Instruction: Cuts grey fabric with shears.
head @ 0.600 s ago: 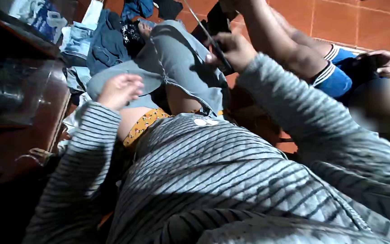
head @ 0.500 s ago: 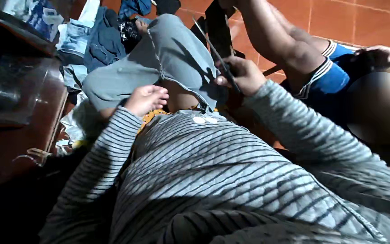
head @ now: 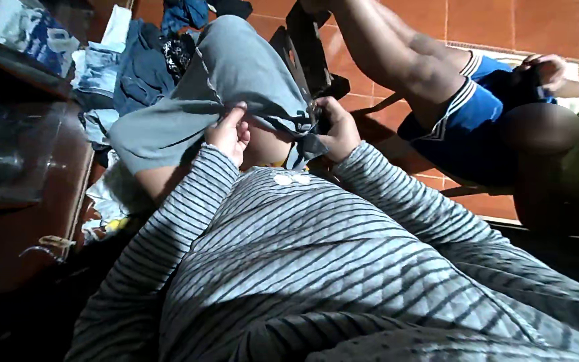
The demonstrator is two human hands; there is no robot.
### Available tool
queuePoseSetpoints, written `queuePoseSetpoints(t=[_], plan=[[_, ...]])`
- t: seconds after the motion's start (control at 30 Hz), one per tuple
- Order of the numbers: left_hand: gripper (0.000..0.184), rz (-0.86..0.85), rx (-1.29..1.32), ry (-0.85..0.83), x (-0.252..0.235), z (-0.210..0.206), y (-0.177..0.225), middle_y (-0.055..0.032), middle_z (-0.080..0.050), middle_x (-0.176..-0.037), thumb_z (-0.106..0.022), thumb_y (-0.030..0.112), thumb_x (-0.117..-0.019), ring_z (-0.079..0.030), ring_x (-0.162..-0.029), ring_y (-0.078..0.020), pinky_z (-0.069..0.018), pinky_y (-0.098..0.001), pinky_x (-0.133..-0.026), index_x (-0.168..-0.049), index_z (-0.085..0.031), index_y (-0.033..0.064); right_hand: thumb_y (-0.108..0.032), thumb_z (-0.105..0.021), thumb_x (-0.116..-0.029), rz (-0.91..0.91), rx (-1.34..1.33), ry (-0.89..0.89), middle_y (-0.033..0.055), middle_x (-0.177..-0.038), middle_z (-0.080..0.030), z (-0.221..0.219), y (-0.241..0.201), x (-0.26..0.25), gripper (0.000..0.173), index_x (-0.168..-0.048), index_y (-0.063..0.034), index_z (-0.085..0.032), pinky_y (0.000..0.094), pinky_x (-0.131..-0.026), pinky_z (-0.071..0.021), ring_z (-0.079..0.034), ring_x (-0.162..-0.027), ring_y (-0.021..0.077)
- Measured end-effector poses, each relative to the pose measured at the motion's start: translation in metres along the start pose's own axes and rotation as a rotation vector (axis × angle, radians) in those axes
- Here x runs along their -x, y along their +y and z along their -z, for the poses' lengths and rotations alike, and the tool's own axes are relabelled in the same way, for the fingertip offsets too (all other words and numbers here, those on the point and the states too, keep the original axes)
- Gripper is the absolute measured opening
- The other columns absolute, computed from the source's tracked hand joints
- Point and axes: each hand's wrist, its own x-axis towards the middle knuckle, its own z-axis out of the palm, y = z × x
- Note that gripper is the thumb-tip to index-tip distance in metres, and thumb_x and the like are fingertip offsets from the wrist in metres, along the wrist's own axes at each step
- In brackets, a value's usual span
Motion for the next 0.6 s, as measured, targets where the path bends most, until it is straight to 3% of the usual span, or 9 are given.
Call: queuePoseSetpoints(t=[0.07, 0.13, 0.23, 0.3, 0.37, 0.47, 0.53, 0.6], plan=[[0.017, 0.117, 0.036, -0.009, 0.01, 0.0, 0.011, 0.0049, -0.051, -0.072, -0.064, 0.027, -0.0988, -0.049, -0.056, -0.0052, -0.0466, -0.0204, -0.056, -0.091, -0.051, 0.0195, 0.003, -0.074, -0.0672, 0.035, -0.037, -0.015, 0.014, -0.105, -0.068, 0.002, -0.005, -0.009, 0.061, -0.125, 0.0037, -0.055, 0.0354, -0.081, -0.0578, -0.068, -0.089, 0.0153], [0.019, 0.192, 0.142, -0.028, 0.019, 0.005, 0.019, 0.0027, -0.049, -0.079, -0.062, 0.031, -0.1, -0.05, -0.063, -0.0071, -0.0484, -0.0227, -0.063, -0.095, -0.048, 0.0193, 0.004, -0.072, -0.0677, 0.058, -0.064, -0.034, 0.014, -0.105, -0.068, 0.006, -0.007, -0.011, 0.06, -0.125, 0.0047, -0.054, 0.0333, -0.08, -0.0577, -0.067, -0.087, 0.0137], [0.017, 0.191, 0.356, -0.004, 0.022, 0.006, 0.019, 0.0012, -0.055, -0.081, -0.065, 0.027, -0.0995, -0.057, -0.066, -0.0053, -0.0534, -0.0188, -0.066, -0.105, -0.053, 0.0155, 0.006, -0.069, -0.0706, 0.046, -0.098, -0.05, 0.0142, -0.106, -0.067, 0.01, -0.008, -0.003, 0.056, -0.125, 0.0061, -0.054, 0.0311, -0.081, -0.0573, -0.067, -0.089, 0.0125], [0.012, 0.147, 0.412, -0.017, 0.019, 0.006, 0.017, 0.0034, -0.054, -0.072, -0.062, 0.023, -0.1003, -0.056, -0.057, -0.0032, -0.0534, -0.0163, -0.06, -0.096, -0.052, 0.0168, 0.004, -0.07, -0.0728, 0.021, -0.123, -0.029, 0.0108, -0.104, -0.067, 0.013, -0.007, 0.002, 0.054, -0.124, 0.0047, -0.054, 0.027, -0.079, -0.0572, -0.066, -0.085, 0.0079], [0.009, 0.039, 0.355, -0.103, 0.017, 0.008, 0.024, 0.0027, -0.055, -0.075, -0.056, 0.024, -0.1029, -0.056, -0.063, -0.0061, -0.0527, -0.0218, -0.065, -0.097, -0.053, 0.017, 0.002, -0.071, -0.0736, 0.013, -0.119, 0.0, 0.0097, -0.102, -0.068, 0.018, -0.009, 0.0, 0.053, -0.124, 0.0043, -0.055, 0.026, -0.077, -0.0571, -0.066, -0.082, 0.0064], [0.012, -0.276, 0.247, -0.252, 0.017, 0.008, 0.048, -0.0021, -0.063, -0.091, -0.046, 0.017, -0.1069, -0.063, -0.084, -0.0119, -0.0546, -0.0299, -0.083, -0.11, -0.055, 0.0097, -0.006, -0.076, -0.0783, 0.063, -0.12, 0.074, 0.0092, -0.102, -0.067, 0.029, -0.016, -0.015, 0.052, -0.124, 0.005, -0.055, 0.0279, -0.079, -0.0568, -0.065, -0.084, 0.0077], [0.011, -0.447, 0.206, -0.279, 0.014, 0.004, 0.07, -0.0007, -0.064, -0.083, -0.047, 0.011, -0.1069, -0.065, -0.076, -0.0094, -0.0569, -0.0257, -0.079, -0.103, -0.056, 0.0088, -0.007, -0.076, -0.0795, 0.151, -0.171, 0.154, 0.0027, -0.099, -0.066, 0.038, -0.031, -0.035, 0.05, -0.123, 0.0019, -0.053, 0.0253, -0.076, -0.0573, -0.065, -0.081, 0.0042], [0.01, -0.491, 0.192, -0.274, 0.009, 0.002, 0.085, -0.0002, -0.064, -0.082, -0.048, 0.006, -0.1062, -0.065, -0.074, -0.0078, -0.0573, -0.0227, -0.077, -0.101, -0.056, 0.0085, -0.007, -0.076, -0.0807, 0.214, -0.219, 0.171, -0.0017, -0.099, -0.065, 0.043, -0.048, -0.053, 0.048, -0.121, -0.0013, -0.05, 0.0247, -0.077, -0.0582, -0.065, -0.081, 0.0027]])
